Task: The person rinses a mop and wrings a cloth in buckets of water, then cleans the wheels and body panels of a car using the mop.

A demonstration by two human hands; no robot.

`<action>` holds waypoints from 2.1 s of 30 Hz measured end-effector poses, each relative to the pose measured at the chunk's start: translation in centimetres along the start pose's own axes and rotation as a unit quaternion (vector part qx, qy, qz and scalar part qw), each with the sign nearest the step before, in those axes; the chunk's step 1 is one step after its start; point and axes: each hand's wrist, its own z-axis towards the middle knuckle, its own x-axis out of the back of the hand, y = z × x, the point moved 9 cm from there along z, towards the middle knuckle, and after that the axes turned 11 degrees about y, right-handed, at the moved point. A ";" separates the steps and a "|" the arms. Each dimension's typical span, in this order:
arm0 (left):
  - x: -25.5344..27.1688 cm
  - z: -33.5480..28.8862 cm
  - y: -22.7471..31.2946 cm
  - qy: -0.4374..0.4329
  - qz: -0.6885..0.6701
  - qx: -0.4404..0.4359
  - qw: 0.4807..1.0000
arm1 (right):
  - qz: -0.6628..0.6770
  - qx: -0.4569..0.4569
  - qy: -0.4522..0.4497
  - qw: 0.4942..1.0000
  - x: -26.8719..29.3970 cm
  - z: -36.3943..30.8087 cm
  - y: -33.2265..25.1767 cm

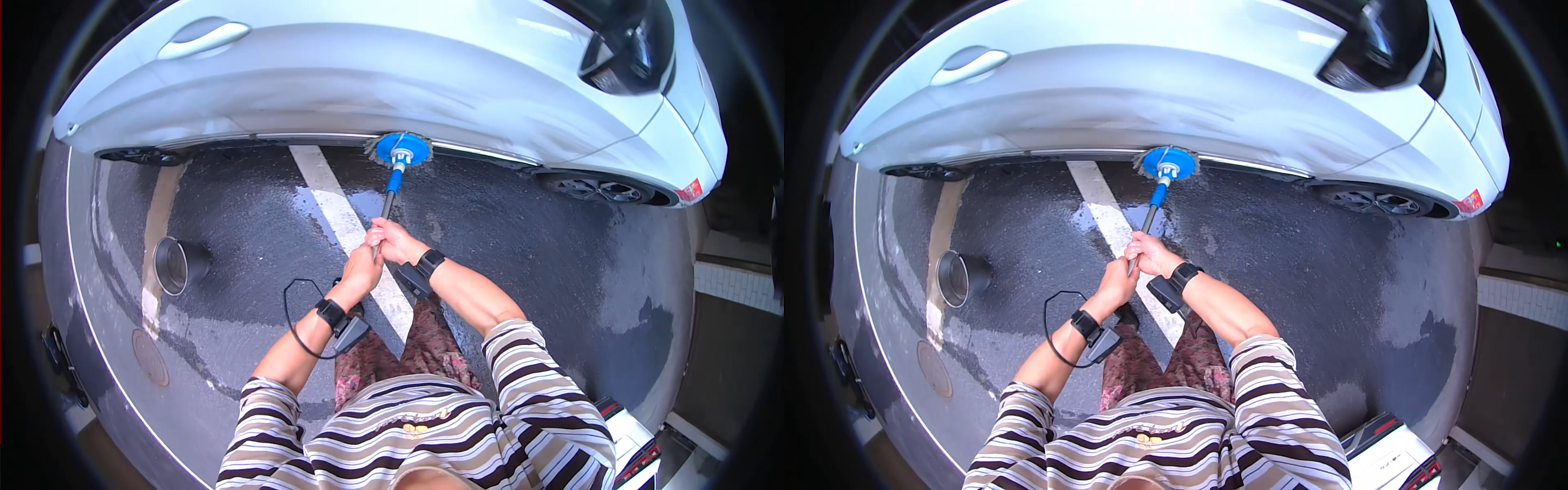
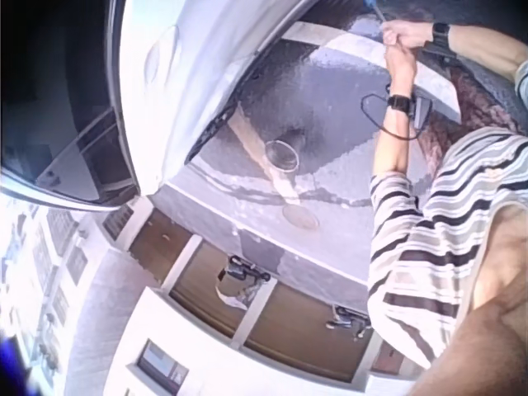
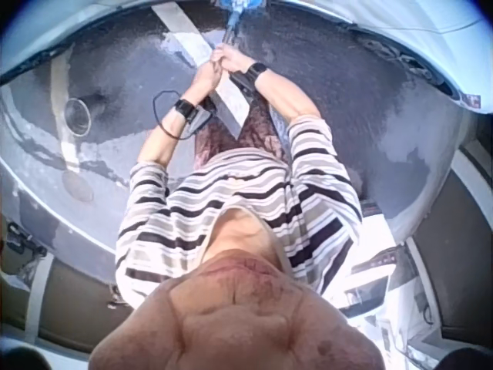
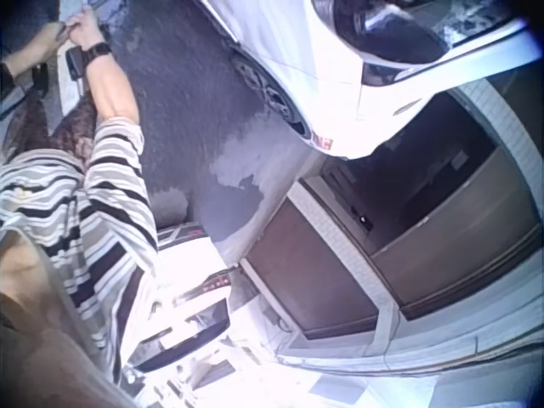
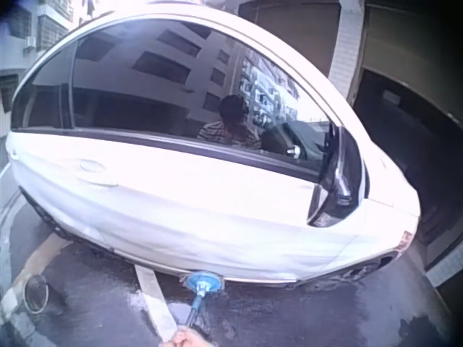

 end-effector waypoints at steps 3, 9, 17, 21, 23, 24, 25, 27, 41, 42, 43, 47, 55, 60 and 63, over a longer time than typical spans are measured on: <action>4.2 -2.0 -3.4 0.046 -0.023 0.002 0.999 | -0.022 -0.032 -0.031 0.999 -4.4 0.3 5.0; 13.5 -5.7 -6.6 0.153 -0.070 -0.032 0.985 | -0.086 -0.033 -0.072 0.993 -12.2 0.0 12.2; 22.7 -10.4 -7.3 0.155 -0.073 -0.097 0.980 | -0.069 -0.011 -0.103 0.992 -19.9 -4.1 18.9; 25.0 -11.0 -4.7 0.113 -0.091 -0.165 0.976 | -0.047 0.050 -0.106 0.992 -21.0 -6.8 17.8; 24.2 -10.5 -3.3 0.097 -0.100 -0.198 0.970 | -0.034 0.061 -0.101 0.992 -20.2 -8.2 16.1; 23.7 -10.2 -2.1 0.079 -0.103 -0.232 0.964 | -0.022 0.066 -0.099 0.993 -19.8 -9.1 15.0; 23.1 -9.7 -0.6 0.061 -0.122 -0.242 0.961 | -0.018 0.090 -0.095 0.991 -19.0 -9.8 13.4; 19.9 -8.3 1.7 0.015 -0.104 -0.246 0.964 | -0.007 0.123 -0.084 0.989 -16.8 -11.0 10.0; 5.6 -2.2 11.2 -0.152 -0.088 -0.183 0.967 | 0.098 0.114 0.016 0.989 -2.9 -13.0 -5.6; 5.8 -1.4 11.5 -0.111 -0.112 -0.219 0.963 | 0.089 0.106 0.020 0.990 -2.7 -12.0 -6.0; 4.7 -0.3 10.6 -0.128 -0.057 -0.201 0.970 | 0.088 0.095 0.028 0.991 -2.7 -10.9 -6.3; 4.6 2.0 7.2 -0.124 -0.061 -0.141 0.980 | 0.065 0.049 0.046 0.996 -3.2 -5.8 -5.8; 17.4 0.5 -4.0 0.025 -0.065 -0.036 0.997 | -0.014 -0.098 0.031 0.995 -14.0 2.4 7.5; 27.3 -1.0 -9.6 0.119 -0.081 0.037 0.989 | -0.098 -0.151 0.012 0.984 -21.4 8.6 14.8; 29.6 0.0 -16.8 0.146 -0.042 0.079 0.985 | -0.152 -0.168 -0.010 0.974 -26.2 11.8 20.4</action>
